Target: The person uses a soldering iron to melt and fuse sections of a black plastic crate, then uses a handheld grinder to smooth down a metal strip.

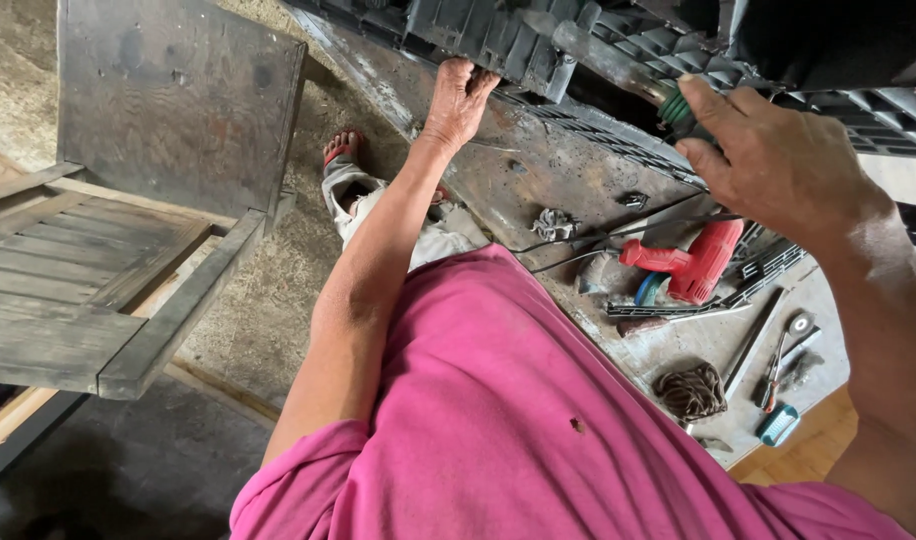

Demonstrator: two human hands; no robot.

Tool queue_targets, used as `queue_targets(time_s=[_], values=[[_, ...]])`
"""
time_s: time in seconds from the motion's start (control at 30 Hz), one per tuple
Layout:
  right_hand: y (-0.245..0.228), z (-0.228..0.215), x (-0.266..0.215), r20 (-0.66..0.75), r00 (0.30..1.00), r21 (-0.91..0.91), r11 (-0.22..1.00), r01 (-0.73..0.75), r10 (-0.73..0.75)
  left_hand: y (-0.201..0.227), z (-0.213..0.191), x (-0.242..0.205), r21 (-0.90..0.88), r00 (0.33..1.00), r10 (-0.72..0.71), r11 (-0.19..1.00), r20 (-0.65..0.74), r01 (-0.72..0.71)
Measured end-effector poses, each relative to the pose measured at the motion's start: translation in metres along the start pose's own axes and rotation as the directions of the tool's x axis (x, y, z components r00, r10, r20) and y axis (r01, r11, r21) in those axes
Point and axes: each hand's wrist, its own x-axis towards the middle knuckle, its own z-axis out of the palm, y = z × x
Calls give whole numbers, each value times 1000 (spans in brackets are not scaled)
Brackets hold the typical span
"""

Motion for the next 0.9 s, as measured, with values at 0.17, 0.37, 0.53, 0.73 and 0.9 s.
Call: queue_targets(time_s=[0.17, 0.37, 0.53, 0.73, 0.9], values=[[-6, -11, -10, 87, 992, -36, 996, -86, 89, 6, 3, 1, -248, 997, -77, 966, 16, 79], [7, 95, -38, -341, 936, 378, 899, 220, -85, 29, -5, 4, 360, 986, 155, 918, 55, -164], [-86, 121, -66, 78, 903, 952, 238, -193, 423, 45, -14, -3, 264, 999, 50, 963, 20, -53], [-195, 141, -69, 237, 724, 899, -429, 88, 647, 49, -32, -7, 556, 958, 223, 780, 180, -286], [-262, 163, -53, 312, 588, 763, -566, 314, 747, 104, -34, -7, 403, 956, 81, 895, 281, -194]])
